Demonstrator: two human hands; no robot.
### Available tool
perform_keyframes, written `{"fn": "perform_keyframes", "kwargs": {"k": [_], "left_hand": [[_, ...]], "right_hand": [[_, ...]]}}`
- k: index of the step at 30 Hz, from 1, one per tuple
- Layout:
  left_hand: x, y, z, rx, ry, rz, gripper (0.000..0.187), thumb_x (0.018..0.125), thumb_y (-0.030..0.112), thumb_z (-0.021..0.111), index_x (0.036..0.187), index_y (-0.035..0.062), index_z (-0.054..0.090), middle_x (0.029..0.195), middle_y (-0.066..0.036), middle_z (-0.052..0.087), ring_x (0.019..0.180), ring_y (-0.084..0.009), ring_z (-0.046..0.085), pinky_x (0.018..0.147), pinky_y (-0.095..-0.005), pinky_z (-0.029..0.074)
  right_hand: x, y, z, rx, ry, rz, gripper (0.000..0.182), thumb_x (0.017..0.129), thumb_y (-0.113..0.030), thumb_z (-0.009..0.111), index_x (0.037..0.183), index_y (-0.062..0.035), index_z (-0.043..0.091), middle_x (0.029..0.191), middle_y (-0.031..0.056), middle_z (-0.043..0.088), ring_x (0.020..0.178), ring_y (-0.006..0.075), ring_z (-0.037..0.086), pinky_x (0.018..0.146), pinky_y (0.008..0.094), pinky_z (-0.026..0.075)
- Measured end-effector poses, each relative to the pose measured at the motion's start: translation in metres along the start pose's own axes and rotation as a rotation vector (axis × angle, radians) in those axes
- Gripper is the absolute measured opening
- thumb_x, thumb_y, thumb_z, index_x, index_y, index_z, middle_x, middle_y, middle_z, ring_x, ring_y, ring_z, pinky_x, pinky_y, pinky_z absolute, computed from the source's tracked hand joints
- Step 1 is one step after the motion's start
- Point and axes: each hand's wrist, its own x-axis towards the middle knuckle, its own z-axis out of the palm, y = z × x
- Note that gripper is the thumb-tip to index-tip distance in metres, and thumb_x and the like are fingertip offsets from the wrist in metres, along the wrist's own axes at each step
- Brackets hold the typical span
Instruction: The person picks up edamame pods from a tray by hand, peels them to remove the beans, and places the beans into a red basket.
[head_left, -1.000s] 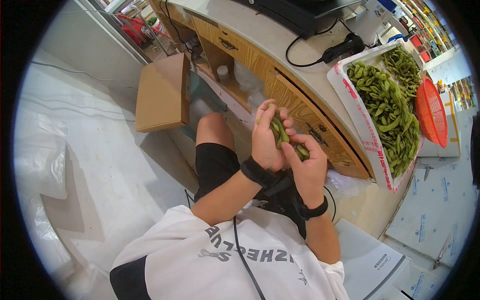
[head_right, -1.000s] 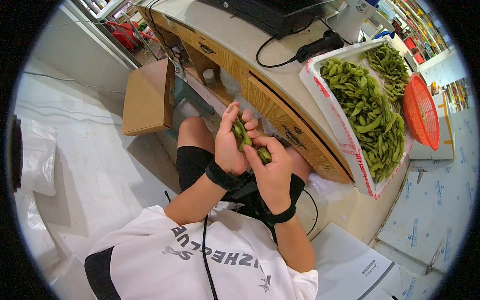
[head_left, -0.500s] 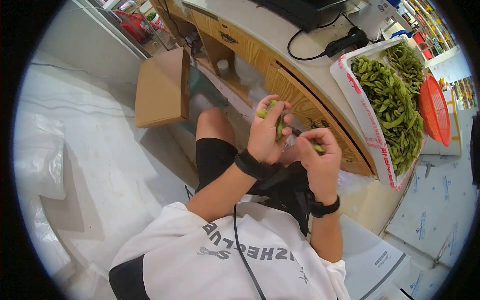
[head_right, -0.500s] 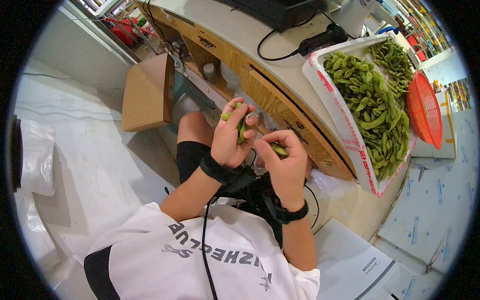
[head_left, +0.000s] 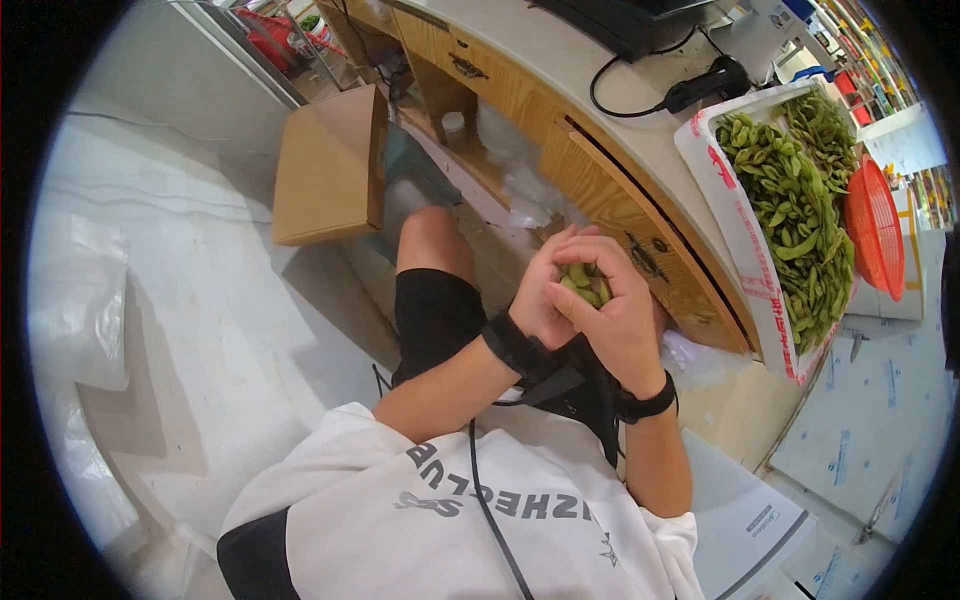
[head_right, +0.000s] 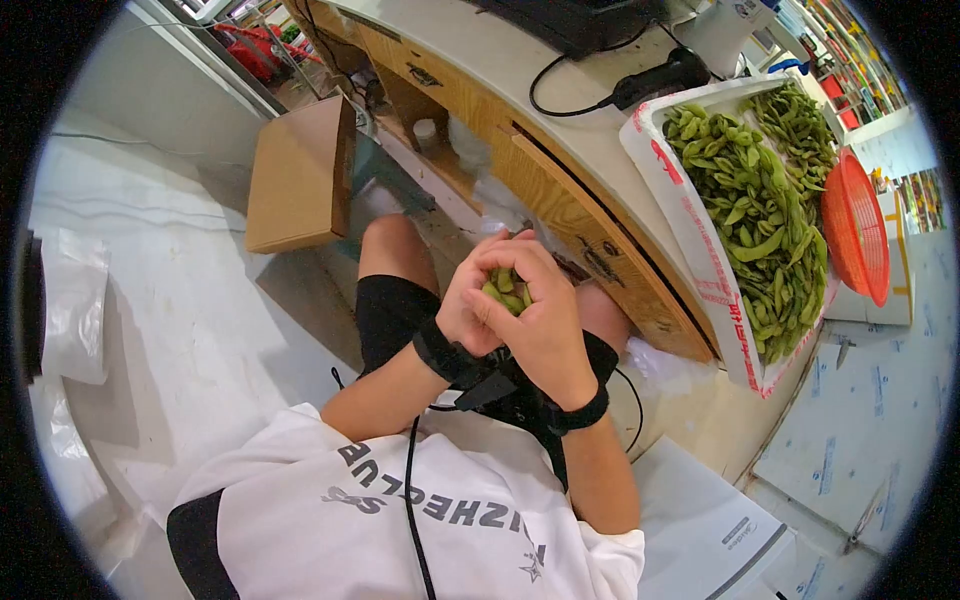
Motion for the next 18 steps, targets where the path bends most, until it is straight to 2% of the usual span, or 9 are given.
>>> {"fn": "perform_keyframes", "kwargs": {"k": [4,5,8,11,14,16,18], "left_hand": [[-0.001,-0.003,-0.005,-0.008,-0.010,0.085,0.028,0.099,0.033,0.047,0.118,0.0123,0.052,0.097,-0.003,0.062,0.090,-0.0173,0.063,0.078,-0.0319,0.053],[0.001,0.001,-0.007,-0.024,-0.020,0.048,0.026,0.099,0.032,0.048,0.115,0.0121,0.053,0.095,-0.003,0.061,0.087,-0.0165,0.062,0.075,-0.0315,0.053],[0.006,0.015,-0.004,-0.076,-0.030,-0.012,0.020,0.099,0.028,0.051,0.109,0.0115,0.053,0.089,-0.003,0.058,0.080,-0.0139,0.061,0.066,-0.0291,0.054],[0.003,0.021,0.011,-0.176,-0.014,-0.004,0.016,0.098,0.025,0.054,0.104,0.0106,0.052,0.084,-0.002,0.055,0.073,-0.0119,0.058,0.060,-0.0248,0.052],[0.010,0.029,0.005,-0.302,-0.040,-0.033,0.014,0.097,0.022,0.055,0.103,0.0097,0.051,0.084,-0.002,0.053,0.074,-0.0113,0.056,0.058,-0.0215,0.051],[0.010,0.034,0.001,-0.319,-0.042,-0.040,0.013,0.097,0.020,0.055,0.104,0.0096,0.051,0.085,-0.002,0.053,0.076,-0.0110,0.055,0.058,-0.0203,0.051],[0.008,0.032,0.005,-0.260,-0.022,0.047,0.014,0.097,0.019,0.054,0.107,0.0093,0.050,0.088,-0.003,0.052,0.078,-0.0112,0.055,0.059,-0.0210,0.051]], "right_hand": [[0.003,-0.006,0.005,0.074,0.007,-0.044,0.031,0.074,-0.002,0.072,0.103,-0.0022,0.062,0.110,0.0048,0.060,0.096,0.0132,0.055,0.085,0.0249,0.043],[0.003,-0.007,0.005,0.088,0.011,-0.049,0.032,0.074,-0.002,0.072,0.104,-0.0025,0.062,0.111,0.0044,0.060,0.096,0.0130,0.055,0.085,0.0245,0.043],[-0.001,-0.013,0.002,0.217,0.060,0.098,0.032,0.074,-0.001,0.074,0.104,-0.0018,0.061,0.103,0.0058,0.059,0.093,0.0133,0.055,0.083,0.0250,0.044],[0.001,-0.008,0.002,0.328,0.200,-0.071,0.026,0.079,-0.001,0.072,0.102,-0.0005,0.061,0.100,0.0035,0.059,0.084,0.0089,0.054,0.074,0.0203,0.044],[-0.010,-0.021,-0.009,0.319,0.302,0.255,0.020,0.083,-0.003,0.071,0.100,-0.0001,0.060,0.094,0.0013,0.059,0.076,0.0063,0.053,0.067,0.0180,0.043],[-0.012,-0.018,-0.011,0.251,0.199,0.345,0.018,0.085,-0.006,0.070,0.097,0.0003,0.059,0.089,-0.0004,0.059,0.075,0.0048,0.054,0.066,0.0183,0.044],[-0.016,-0.001,-0.008,0.204,0.081,0.392,0.018,0.085,-0.005,0.071,0.096,0.0006,0.059,0.088,0.0000,0.059,0.076,0.0046,0.054,0.066,0.0193,0.045]]}}
